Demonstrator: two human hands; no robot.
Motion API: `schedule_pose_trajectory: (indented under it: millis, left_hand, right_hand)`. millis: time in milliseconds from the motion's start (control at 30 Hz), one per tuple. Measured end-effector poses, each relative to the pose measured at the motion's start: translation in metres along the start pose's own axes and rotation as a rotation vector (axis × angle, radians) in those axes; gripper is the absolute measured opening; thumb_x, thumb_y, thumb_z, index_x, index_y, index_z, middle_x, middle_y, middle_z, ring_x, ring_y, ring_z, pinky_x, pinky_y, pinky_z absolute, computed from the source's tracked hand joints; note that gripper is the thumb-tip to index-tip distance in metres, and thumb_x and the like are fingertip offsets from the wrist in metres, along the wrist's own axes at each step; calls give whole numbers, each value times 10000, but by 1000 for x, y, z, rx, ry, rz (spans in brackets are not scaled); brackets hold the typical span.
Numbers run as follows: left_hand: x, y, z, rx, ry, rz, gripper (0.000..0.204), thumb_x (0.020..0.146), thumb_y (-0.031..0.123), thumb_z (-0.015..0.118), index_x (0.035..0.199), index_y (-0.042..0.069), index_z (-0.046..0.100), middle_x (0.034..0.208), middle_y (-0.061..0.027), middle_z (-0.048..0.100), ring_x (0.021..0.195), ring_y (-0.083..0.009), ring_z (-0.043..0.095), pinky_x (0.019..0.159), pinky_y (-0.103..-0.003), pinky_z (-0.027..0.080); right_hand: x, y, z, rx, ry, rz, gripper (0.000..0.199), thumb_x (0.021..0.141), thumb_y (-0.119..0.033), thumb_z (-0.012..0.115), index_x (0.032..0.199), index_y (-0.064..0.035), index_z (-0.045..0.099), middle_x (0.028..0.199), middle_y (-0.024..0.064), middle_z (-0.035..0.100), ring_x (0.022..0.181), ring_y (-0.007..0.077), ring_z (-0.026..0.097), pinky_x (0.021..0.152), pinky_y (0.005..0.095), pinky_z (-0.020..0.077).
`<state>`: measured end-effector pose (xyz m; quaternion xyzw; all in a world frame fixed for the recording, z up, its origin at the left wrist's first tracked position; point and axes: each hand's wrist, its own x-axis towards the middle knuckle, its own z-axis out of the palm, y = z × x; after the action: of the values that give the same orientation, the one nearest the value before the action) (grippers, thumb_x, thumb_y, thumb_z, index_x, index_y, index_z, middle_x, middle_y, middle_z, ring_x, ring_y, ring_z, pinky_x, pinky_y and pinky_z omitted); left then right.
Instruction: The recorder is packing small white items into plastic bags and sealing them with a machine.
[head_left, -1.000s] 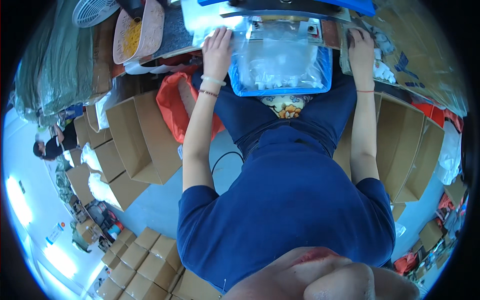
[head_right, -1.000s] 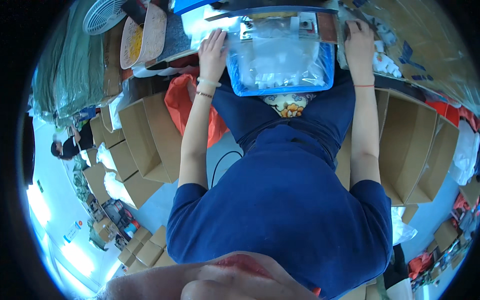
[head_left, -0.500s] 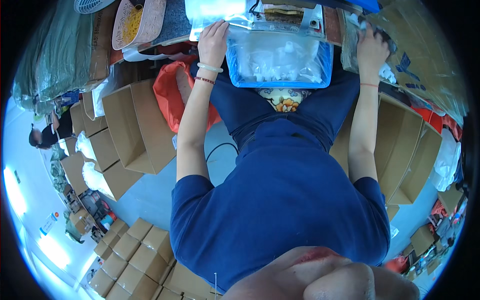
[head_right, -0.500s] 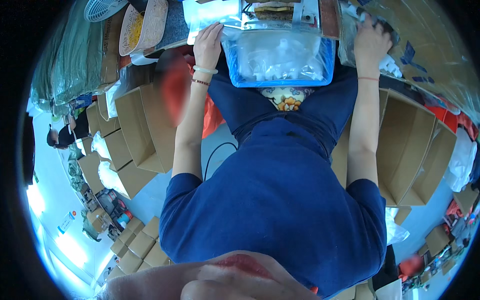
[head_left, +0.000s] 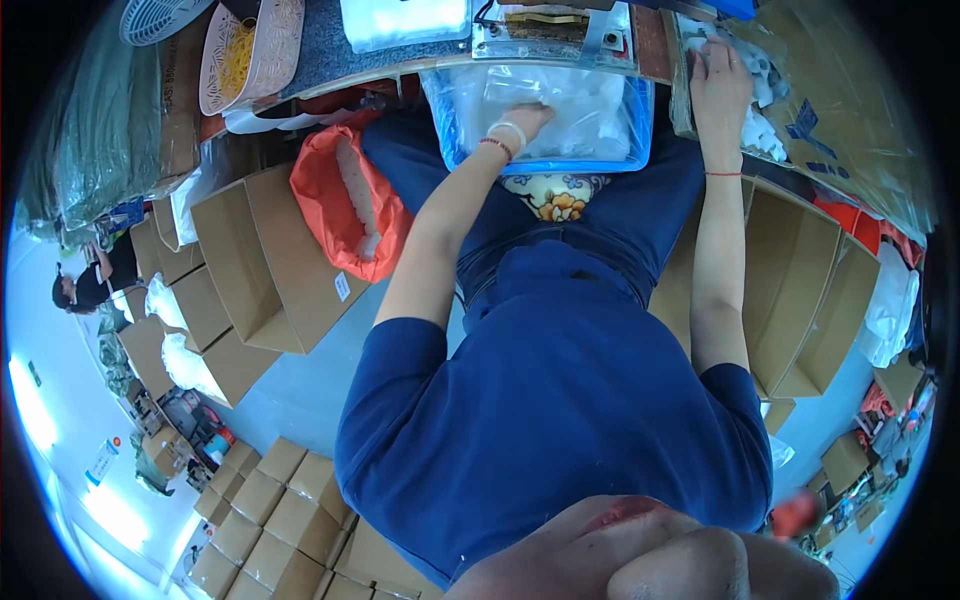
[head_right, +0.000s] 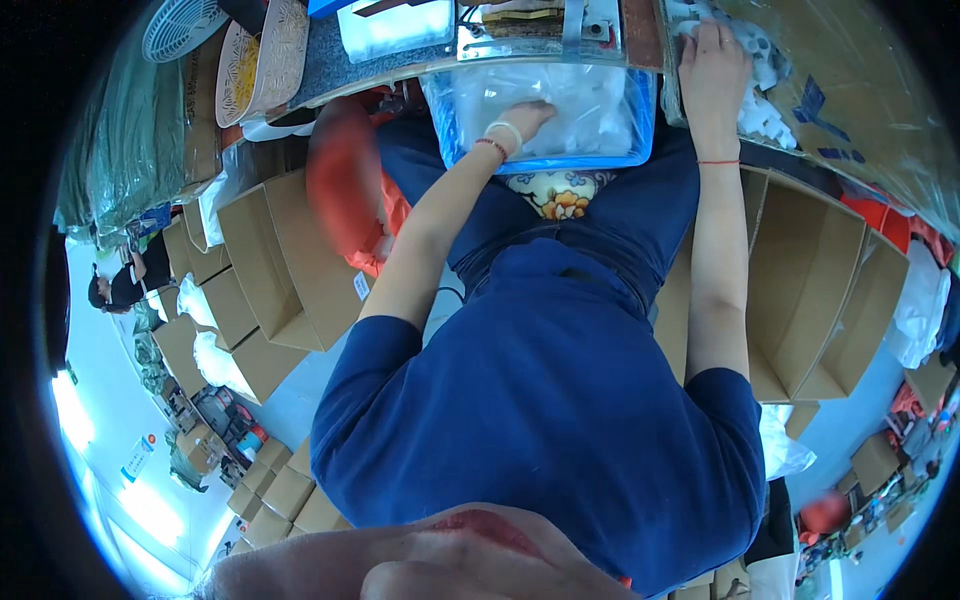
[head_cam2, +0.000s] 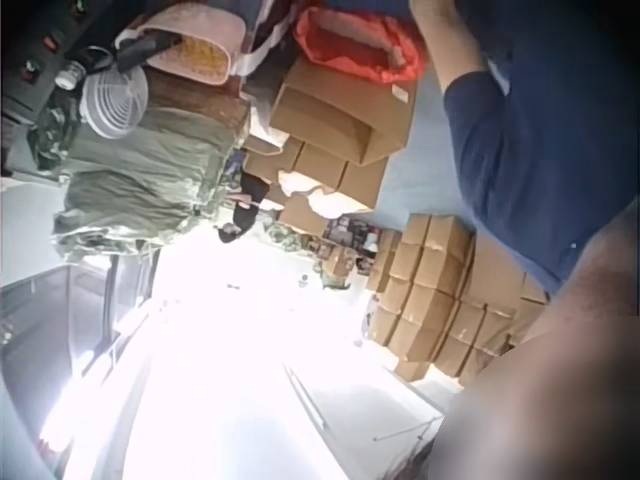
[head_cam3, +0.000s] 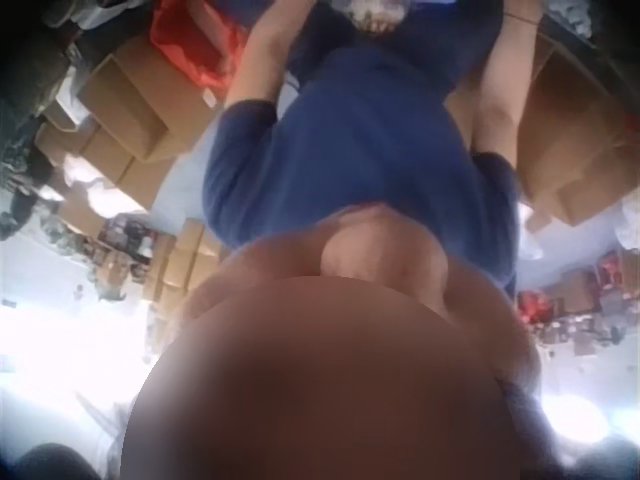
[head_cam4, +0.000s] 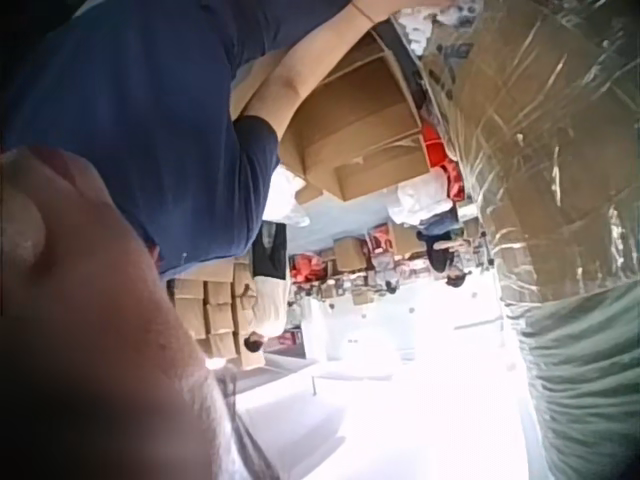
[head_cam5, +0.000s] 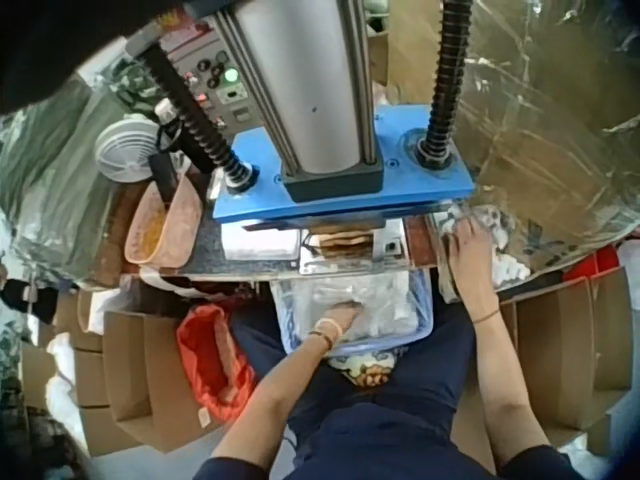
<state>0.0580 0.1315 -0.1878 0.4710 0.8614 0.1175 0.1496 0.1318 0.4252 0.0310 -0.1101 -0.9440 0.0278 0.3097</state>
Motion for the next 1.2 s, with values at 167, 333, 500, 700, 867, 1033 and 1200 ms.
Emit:
schedule_pose_trajectory:
  millis: [167, 333, 500, 700, 867, 1033, 1200]
  left_hand:
    - [0, 14, -32, 10, 8, -97, 167, 912, 171, 555, 989, 94, 682, 890, -136, 696, 873, -338, 673, 755, -428, 538]
    - [-84, 56, -139, -448, 552, -114, 124, 829, 97, 705, 944, 61, 735, 911, -144, 712, 794, -292, 697, 697, -353, 544]
    - [-104, 88, -226, -908, 359, -441, 198, 847, 143, 766, 1005, 24, 751, 823, -7, 726, 722, -19, 576, 645, -192, 465]
    - [-98, 99, -225, -1161, 304, -322, 211, 876, 150, 747, 1009, -13, 743, 858, -14, 723, 774, -23, 597, 686, -188, 482]
    - [-98, 110, -239, -1178, 231, -290, 217, 884, 152, 737, 1018, -18, 739, 889, -38, 727, 804, -41, 614, 732, -188, 496]
    - [-95, 103, -246, -1106, 68, -206, 229, 900, 171, 717, 1022, -22, 733, 923, -80, 733, 830, -92, 660, 754, -224, 531]
    - [-94, 95, -235, -1535, -186, -236, 254, 926, 119, 665, 1100, -67, 672, 961, -162, 723, 925, -252, 715, 761, -353, 602]
  right_hand:
    - [3, -8, -12, 267, 197, -71, 151, 867, -141, 692, 952, -32, 629, 1046, 105, 690, 938, 294, 661, 823, 380, 515]
    - [-10, -12, -35, 417, 43, 261, 286, 880, -223, 729, 1115, -70, 672, 952, 81, 683, 839, 175, 642, 789, 298, 506]
    - [-1, -73, -100, 686, -58, 385, 266, 879, -201, 733, 1111, -76, 701, 958, 29, 688, 812, 120, 607, 774, 250, 485]
    - [-7, -122, -109, 1029, -245, 182, 235, 856, -118, 747, 1077, -45, 716, 979, -4, 694, 810, 69, 570, 748, 215, 467]
    - [13, -123, -125, 975, -212, 18, 241, 850, -124, 748, 1074, -42, 713, 980, 33, 696, 836, 111, 602, 775, 239, 478]
    - [39, -101, -133, 772, -631, -187, 241, 874, -219, 696, 1046, -50, 701, 998, 90, 688, 922, 219, 641, 822, 314, 494]
    - [36, -101, -91, 712, -784, -290, 285, 890, -233, 671, 1121, -66, 667, 1043, 108, 690, 942, 250, 661, 818, 328, 505]
